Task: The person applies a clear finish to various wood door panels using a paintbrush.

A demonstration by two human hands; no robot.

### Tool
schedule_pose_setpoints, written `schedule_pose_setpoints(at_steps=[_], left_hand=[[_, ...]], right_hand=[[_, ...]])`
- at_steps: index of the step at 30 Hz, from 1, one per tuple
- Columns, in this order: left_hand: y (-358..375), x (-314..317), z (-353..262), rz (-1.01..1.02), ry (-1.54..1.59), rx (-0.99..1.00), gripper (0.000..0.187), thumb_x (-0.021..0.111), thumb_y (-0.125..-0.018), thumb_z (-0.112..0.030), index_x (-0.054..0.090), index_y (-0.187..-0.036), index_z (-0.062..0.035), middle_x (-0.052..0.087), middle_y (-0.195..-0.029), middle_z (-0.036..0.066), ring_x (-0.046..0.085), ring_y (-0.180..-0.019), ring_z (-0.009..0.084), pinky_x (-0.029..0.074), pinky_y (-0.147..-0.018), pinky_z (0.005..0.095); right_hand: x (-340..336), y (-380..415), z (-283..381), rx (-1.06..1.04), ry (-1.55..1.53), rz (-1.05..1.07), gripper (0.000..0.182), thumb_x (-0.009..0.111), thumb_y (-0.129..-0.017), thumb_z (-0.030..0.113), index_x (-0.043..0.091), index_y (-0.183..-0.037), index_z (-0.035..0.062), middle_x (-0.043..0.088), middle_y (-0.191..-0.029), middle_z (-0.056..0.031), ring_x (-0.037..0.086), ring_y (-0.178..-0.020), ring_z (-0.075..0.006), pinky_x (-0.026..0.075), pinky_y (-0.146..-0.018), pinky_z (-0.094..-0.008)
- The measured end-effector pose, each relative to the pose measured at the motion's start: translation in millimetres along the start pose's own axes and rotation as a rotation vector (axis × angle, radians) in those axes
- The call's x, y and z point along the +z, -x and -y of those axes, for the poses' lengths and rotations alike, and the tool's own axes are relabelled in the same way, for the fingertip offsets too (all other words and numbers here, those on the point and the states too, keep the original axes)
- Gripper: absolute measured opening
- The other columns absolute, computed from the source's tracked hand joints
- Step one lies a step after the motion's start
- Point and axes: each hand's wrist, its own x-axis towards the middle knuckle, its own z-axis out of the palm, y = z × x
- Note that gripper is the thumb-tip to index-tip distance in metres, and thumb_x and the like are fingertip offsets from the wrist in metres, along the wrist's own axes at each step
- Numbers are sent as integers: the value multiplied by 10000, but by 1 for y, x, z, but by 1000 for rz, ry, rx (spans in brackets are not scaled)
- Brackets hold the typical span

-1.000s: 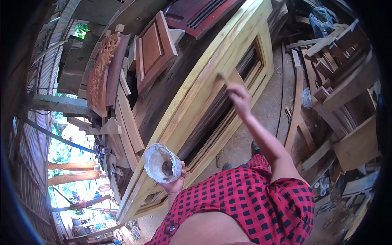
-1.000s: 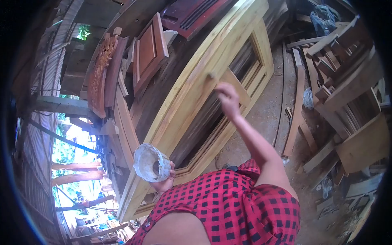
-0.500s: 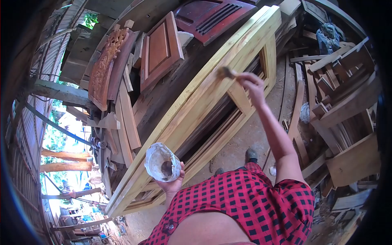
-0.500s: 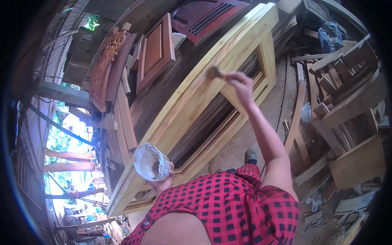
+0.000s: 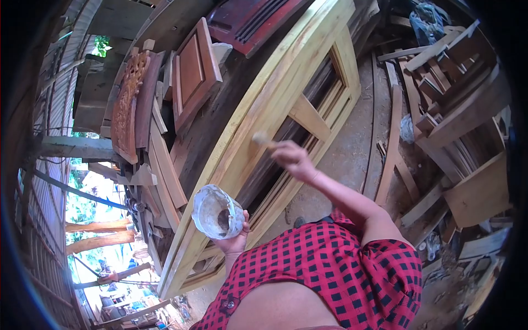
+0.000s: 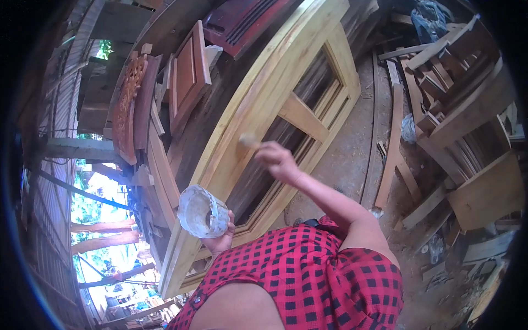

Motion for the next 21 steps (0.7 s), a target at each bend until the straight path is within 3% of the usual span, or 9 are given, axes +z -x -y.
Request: schedule_pose_setpoints(at_steps=[2,4,6,8,10,12,13,16,21], left_hand=[[-4,3,5,-7,-17,-13,614,589,-777,-556,524,-1247,-166,533,-1230,135,450,-1127,464,499,-771,528],[-7,4,8,-13,-33,-21,616,588,-776,-560,524,-1248,-168,536,-1229,134,451,-1128,462,499,-776,527],[-9,0,12,-19,-44,-42,630,585,-771,-575,524,-1247,-168,541,-1217,133,458,-1122,459,498,-772,535],[-11,-9,16,-44,-62,-80,697,599,-731,-618,511,-1260,-172,537,-1220,127,467,-1107,452,501,-758,521],[-10,-13,24,-69,-84,-120,765,612,-691,-661,497,-1272,-176,533,-1223,121,475,-1091,445,505,-745,507],[-8,-15,34,-169,-169,-121,772,567,-692,-705,508,-1261,-188,567,-1167,110,539,-1014,417,515,-700,480],[-11,-18,37,-210,-272,-119,792,537,-684,-740,517,-1251,-187,592,-1115,110,585,-931,400,522,-666,456],[-21,-33,42,-170,-300,-239,806,533,-680,-749,515,-1251,-181,603,-1099,115,598,-923,399,527,-655,444],[-49,-79,33,-183,-267,-390,712,525,-765,-660,498,-1279,-169,582,-1179,131,567,-1031,429,523,-681,466]], right_hand=[[9,15,3,241,-284,201,156,678,-770,18,678,-921,58,610,-984,-69,605,-951,-198,482,-806,-280],[8,7,-6,206,-324,67,139,662,-789,37,673,-927,22,634,-941,-59,616,-904,-170,489,-778,-266],[-17,-23,14,423,-686,-141,130,634,-813,45,668,-931,3,653,-908,-63,625,-833,-161,499,-749,-278],[-44,-45,0,419,-842,-307,187,579,-858,62,606,-1018,-30,645,-979,-143,656,-879,-235,539,-824,-366],[-68,-56,-22,441,-921,-455,211,556,-865,52,575,-1062,-20,643,-970,-162,658,-902,-284,552,-815,-401],[-84,-50,-62,538,-1003,-500,225,567,-856,64,575,-1061,-26,652,-935,-151,671,-860,-270,566,-741,-361],[-89,-41,-84,607,-1034,-535,237,577,-851,66,572,-1073,-18,648,-919,-143,673,-838,-280,573,-692,-340],[-102,-2,-147,746,-1015,-700,223,577,-854,63,576,-1065,-9,645,-902,-134,676,-787,-270,573,-624,-309],[-105,33,-207,914,-687,-938,216,549,-881,75,565,-1083,-1,649,-897,-113,670,-747,-209,566,-611,-289]])
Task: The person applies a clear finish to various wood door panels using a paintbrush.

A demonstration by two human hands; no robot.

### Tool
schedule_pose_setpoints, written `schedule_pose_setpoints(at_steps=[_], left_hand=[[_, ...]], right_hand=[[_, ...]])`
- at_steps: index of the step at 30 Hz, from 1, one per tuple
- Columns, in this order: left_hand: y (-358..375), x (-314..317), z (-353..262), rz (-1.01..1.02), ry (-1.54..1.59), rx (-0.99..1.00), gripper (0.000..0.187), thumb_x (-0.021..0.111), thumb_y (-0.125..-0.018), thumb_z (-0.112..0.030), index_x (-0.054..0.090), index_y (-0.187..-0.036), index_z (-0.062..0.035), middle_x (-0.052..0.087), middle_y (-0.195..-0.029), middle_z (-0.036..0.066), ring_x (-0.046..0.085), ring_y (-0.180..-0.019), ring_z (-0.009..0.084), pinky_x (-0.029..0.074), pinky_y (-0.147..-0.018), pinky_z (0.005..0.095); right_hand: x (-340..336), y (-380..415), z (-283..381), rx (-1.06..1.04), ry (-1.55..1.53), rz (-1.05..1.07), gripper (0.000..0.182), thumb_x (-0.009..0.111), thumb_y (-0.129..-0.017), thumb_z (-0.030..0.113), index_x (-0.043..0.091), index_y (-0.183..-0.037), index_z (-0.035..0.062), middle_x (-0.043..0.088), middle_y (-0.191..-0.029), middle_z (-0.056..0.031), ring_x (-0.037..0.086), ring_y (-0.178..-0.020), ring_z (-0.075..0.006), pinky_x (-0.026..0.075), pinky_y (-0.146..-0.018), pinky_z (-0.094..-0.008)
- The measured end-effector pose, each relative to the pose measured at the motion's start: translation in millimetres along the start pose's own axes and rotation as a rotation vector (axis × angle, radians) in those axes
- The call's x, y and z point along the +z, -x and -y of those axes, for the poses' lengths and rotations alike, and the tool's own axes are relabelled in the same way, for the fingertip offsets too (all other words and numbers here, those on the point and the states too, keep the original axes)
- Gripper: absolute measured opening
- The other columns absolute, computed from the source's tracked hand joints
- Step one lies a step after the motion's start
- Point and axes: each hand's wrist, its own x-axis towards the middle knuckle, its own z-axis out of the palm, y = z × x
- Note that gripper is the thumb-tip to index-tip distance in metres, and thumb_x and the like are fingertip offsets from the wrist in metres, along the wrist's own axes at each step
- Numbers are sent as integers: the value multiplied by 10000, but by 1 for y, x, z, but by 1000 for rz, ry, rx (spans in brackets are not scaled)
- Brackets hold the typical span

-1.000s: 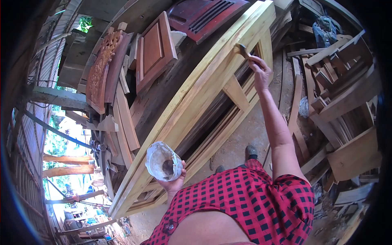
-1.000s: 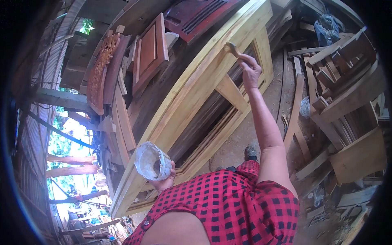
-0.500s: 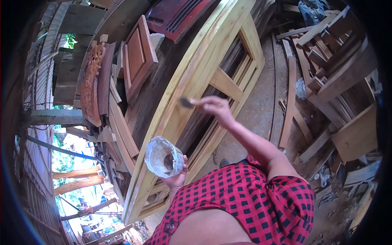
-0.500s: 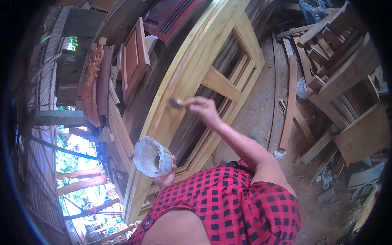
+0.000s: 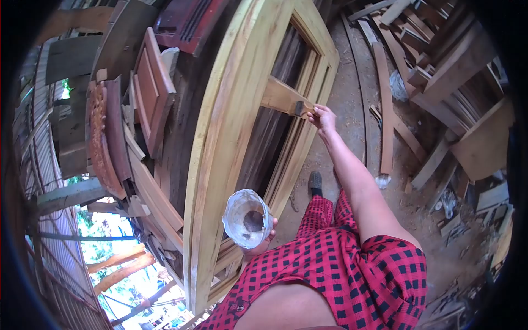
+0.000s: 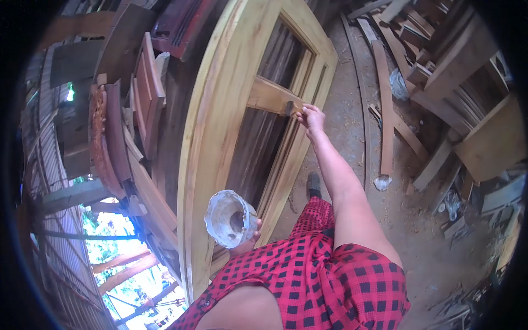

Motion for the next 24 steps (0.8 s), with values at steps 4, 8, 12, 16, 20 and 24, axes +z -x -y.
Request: schedule_pose_setpoints(at_steps=[4,8,12,16,20,24], left_hand=[[-40,-37,-6,-22,-28,-109,738,538,-768,-652,469,-1301,-146,537,-1237,169,530,-1063,478,537,-696,507],[-74,-32,1,207,134,-267,844,607,-744,-631,378,-1359,-100,478,-1267,230,493,-1058,551,506,-802,614],[-105,-47,12,147,-9,-319,936,605,-698,-683,367,-1346,-52,486,-1252,232,549,-1001,526,567,-701,539],[-132,-61,20,165,91,-403,710,491,-831,-595,419,-1339,-104,503,-1258,216,504,-1063,546,504,-773,634],[-168,-70,28,119,122,-376,741,498,-822,-609,392,-1355,-106,471,-1295,216,479,-1081,564,495,-772,648],[-221,-79,36,31,83,-197,802,510,-798,-637,356,-1368,-95,451,-1305,228,482,-1059,571,521,-757,616]], right_hand=[[41,21,14,-131,75,23,192,538,-895,99,579,-1059,8,644,-871,-95,669,-752,-181,558,-625,-271],[76,76,59,-207,-163,257,188,519,-903,98,565,-1058,3,643,-912,-133,673,-823,-241,570,-722,-333],[67,65,72,-230,-343,429,181,510,-899,87,560,-1050,-1,644,-924,-159,672,-849,-276,569,-733,-361],[25,4,29,-125,-345,333,216,521,-878,81,544,-1072,-11,639,-937,-169,668,-843,-301,570,-733,-383],[-47,-65,-32,-13,-294,107,243,532,-858,62,533,-1085,-21,634,-935,-173,669,-804,-301,569,-702,-374],[-89,-83,-59,-65,6,-145,234,555,-858,81,546,-1067,-22,638,-906,-147,672,-780,-251,563,-682,-343]])
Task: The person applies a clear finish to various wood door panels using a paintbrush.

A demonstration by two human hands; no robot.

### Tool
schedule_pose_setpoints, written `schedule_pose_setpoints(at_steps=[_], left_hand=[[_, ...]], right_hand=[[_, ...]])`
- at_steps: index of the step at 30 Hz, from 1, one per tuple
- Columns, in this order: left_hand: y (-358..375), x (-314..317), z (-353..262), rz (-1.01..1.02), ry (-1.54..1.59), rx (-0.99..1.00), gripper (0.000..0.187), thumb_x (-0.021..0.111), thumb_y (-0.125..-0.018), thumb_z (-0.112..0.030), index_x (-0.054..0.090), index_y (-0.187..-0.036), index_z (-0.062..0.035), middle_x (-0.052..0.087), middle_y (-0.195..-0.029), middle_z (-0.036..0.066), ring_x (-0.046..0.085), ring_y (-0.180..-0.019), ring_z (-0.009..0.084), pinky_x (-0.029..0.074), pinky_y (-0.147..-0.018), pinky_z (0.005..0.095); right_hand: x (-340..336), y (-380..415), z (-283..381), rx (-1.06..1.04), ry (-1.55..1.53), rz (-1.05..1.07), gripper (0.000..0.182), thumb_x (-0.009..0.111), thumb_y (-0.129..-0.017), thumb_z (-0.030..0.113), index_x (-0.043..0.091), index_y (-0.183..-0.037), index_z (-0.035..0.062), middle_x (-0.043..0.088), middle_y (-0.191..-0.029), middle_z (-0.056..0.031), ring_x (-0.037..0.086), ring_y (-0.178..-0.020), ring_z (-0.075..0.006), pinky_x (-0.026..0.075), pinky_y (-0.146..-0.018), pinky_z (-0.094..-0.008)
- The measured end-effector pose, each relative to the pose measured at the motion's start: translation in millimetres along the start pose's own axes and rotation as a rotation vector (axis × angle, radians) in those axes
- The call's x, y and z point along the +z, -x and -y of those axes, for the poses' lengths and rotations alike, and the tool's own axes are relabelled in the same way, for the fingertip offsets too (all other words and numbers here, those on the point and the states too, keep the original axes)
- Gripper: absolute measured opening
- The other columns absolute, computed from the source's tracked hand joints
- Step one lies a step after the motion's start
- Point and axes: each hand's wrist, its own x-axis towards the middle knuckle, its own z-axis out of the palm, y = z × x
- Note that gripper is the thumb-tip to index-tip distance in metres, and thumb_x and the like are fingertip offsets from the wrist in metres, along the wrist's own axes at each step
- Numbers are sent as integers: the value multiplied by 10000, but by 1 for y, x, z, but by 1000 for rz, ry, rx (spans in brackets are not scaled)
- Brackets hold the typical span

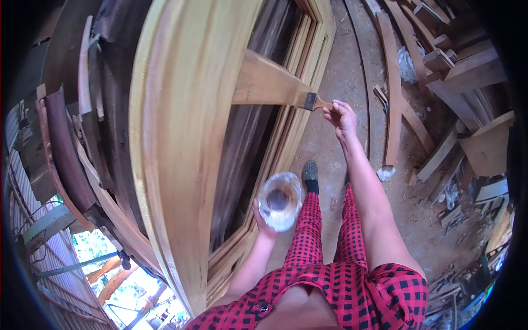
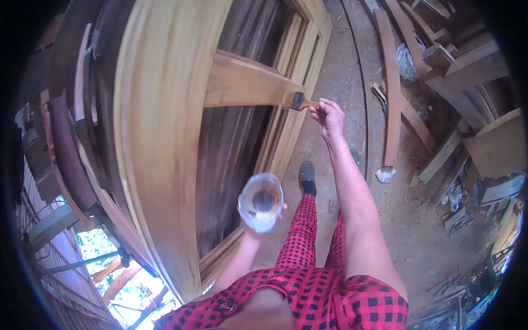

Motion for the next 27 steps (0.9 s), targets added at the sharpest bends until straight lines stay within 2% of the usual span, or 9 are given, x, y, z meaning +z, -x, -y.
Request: schedule_pose_setpoints(at_steps=[4,10,15,16,20,22,23,24,27], left_hand=[[-58,-24,-16,-24,-124,90,858,571,-723,-651,374,-1351,-100,483,-1279,173,560,-1000,469,563,-699,511],[-103,-36,-2,-60,-248,116,914,602,-678,-681,385,-1357,-109,473,-1311,121,476,-1197,290,431,-945,519],[-104,-13,35,-41,-299,26,825,602,-708,-639,456,-1301,-85,509,-1278,117,506,-1162,262,424,-983,432],[-105,-20,40,-55,-284,17,818,589,-710,-646,473,-1288,-78,520,-1268,118,506,-1159,272,414,-989,433],[-97,-36,51,-88,-280,30,821,563,-718,-657,470,-1291,-76,512,-1277,127,488,-1178,289,403,-995,444],[-96,-45,51,-76,-204,10,814,558,-724,-654,448,-1308,-97,508,-1271,123,520,-1129,297,435,-941,473],[-95,-51,49,-68,-129,-11,808,553,-731,-651,427,-1325,-119,504,-1265,119,551,-1080,305,467,-887,501],[-96,-62,43,-28,-107,-39,851,544,-709,-681,400,-1347,-137,467,-1311,123,492,-1165,338,446,-894,572],[-93,-83,43,-154,-140,46,874,554,-694,-682,393,-1353,-131,441,-1344,129,439,-1220,362,409,-949,589]], right_hand=[[5,61,42,-41,4,255,189,576,-843,84,585,-1003,-16,647,-850,-115,670,-732,-203,555,-615,-301],[1,135,67,-17,556,520,133,648,-792,107,647,-876,4,639,-749,-36,614,-712,-92,504,-650,-241],[2,143,12,-388,1141,629,164,645,-768,107,644,-903,13,643,-810,-130,654,-745,-245,518,-660,-343],[1,147,4,-384,1282,650,199,580,-733,150,653,-886,47,629,-886,-176,628,-802,-348,507,-728,-430],[-10,152,-3,-447,1275,720,164,596,-748,127,650,-871,34,642,-824,-148,646,-767,-299,515,-698,-393],[-17,146,19,202,710,684,137,633,-770,114,656,-868,22,654,-753,-93,650,-695,-186,518,-633,-304],[-18,141,39,209,623,626,131,667,-778,109,661,-865,12,649,-716,-55,620,-644,-100,500,-586,-231],[-25,131,48,159,512,546,118,666,-758,77,653,-847,1,648,-699,-80,632,-574,-152,524,-543,-266],[-41,91,76,-29,311,335,156,639,-785,112,618,-895,4,624,-720,-82,634,-586,-174,534,-546,-278]])
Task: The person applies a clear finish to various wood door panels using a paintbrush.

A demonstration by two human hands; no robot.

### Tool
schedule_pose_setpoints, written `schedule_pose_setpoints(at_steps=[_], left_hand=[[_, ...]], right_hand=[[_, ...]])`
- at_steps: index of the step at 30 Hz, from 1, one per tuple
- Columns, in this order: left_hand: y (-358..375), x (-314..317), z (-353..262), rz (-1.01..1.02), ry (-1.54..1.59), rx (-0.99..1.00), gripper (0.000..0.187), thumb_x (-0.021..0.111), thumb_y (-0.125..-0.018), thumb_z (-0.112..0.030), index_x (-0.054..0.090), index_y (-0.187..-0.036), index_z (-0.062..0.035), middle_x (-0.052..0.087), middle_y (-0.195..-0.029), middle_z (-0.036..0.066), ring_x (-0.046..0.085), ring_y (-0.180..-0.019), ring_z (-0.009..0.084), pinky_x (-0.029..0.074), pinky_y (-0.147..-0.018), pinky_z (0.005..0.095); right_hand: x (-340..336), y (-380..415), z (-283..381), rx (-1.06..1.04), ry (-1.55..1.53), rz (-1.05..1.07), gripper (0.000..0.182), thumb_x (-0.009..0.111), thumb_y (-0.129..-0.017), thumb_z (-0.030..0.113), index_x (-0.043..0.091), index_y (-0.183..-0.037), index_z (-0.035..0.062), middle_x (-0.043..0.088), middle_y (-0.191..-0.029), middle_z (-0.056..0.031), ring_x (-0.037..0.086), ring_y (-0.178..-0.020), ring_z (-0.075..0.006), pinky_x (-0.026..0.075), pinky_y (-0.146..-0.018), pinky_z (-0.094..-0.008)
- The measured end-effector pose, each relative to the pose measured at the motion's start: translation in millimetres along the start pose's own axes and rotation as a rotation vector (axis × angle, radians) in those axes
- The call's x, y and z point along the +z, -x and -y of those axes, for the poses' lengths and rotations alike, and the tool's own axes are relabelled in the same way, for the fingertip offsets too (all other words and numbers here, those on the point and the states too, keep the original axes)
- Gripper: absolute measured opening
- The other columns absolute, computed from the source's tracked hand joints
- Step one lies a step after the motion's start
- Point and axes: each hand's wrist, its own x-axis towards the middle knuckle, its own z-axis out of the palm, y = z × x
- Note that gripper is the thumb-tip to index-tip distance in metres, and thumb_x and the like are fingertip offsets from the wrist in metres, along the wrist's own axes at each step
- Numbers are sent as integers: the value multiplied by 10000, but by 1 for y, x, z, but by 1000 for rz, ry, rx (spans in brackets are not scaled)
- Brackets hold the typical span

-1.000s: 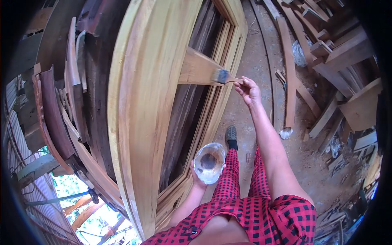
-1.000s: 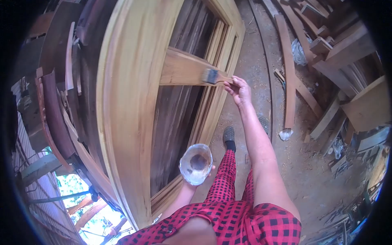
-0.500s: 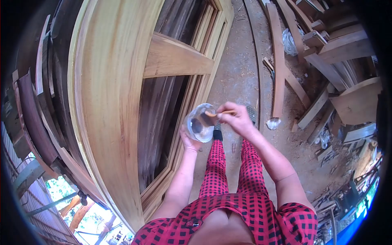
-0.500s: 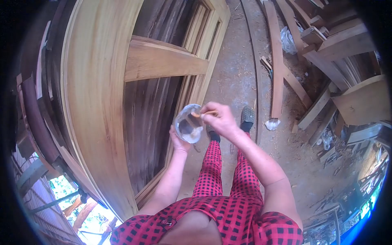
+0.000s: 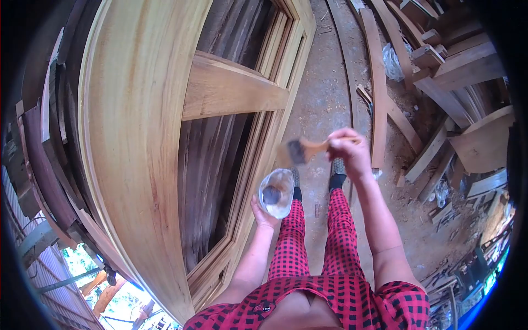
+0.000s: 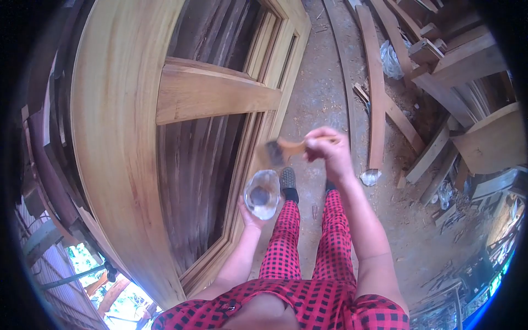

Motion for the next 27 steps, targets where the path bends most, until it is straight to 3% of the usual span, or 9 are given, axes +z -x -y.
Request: schedule_pose_setpoints(at_steps=[2,8,10,12,13,17,22,27], left_hand=[[4,0,9,1,41,-32,872,570,-692,-668,391,-1356,-130,430,-1357,132,438,-1222,366,389,-968,596],[-25,-46,74,19,203,-153,774,607,-729,-585,446,-1327,-121,469,-1333,156,499,-1164,383,383,-957,627],[-44,-90,98,57,272,-272,785,573,-746,-603,441,-1331,-97,481,-1314,175,498,-1169,376,400,-965,591],[-41,-46,101,-114,121,-214,848,571,-731,-629,422,-1336,-54,483,-1305,180,507,-1156,370,422,-969,540],[-51,-45,103,-38,120,-277,881,580,-719,-638,418,-1330,-25,485,-1300,179,509,-1152,359,422,-984,498],[-68,-47,108,-85,9,-223,823,634,-705,-571,458,-1297,-27,550,-1233,149,533,-1122,294,433,-967,431],[-78,-61,112,-84,-3,-237,793,672,-692,-529,470,-1290,-49,548,-1245,137,537,-1118,293,428,-969,446],[-85,-48,112,70,23,-301,755,670,-720,-489,456,-1301,-58,549,-1252,113,531,-1135,278,415,-985,435]], right_hand=[[-14,-32,-9,-117,-72,-169,160,631,-805,105,620,-931,5,636,-772,-77,651,-634,-158,526,-570,-256],[-41,-143,-108,-92,-96,-399,197,599,-875,121,605,-1036,8,637,-863,-74,656,-724,-155,530,-617,-246],[-47,-171,-136,-64,-78,-436,217,595,-889,138,601,-1065,11,634,-891,-77,654,-745,-151,531,-628,-243],[-54,-195,-161,-71,-120,-435,225,587,-897,144,593,-1081,15,632,-910,-74,648,-753,-139,524,-622,-233],[-58,-207,-185,-32,-104,-436,225,587,-897,144,593,-1081,15,632,-910,-74,648,-753,-139,524,-622,-233],[-45,-245,-200,-28,-124,-459,230,572,-903,136,580,-1100,17,631,-912,-65,643,-749,-130,511,-605,-223],[-20,-227,-176,-101,-184,-389,237,553,-912,148,578,-1087,-10,629,-899,-73,644,-740,-139,509,-604,-228],[36,-146,-76,-324,-196,-183,227,533,-917,153,595,-1027,-36,636,-903,-109,670,-755,-190,550,-665,-286]])
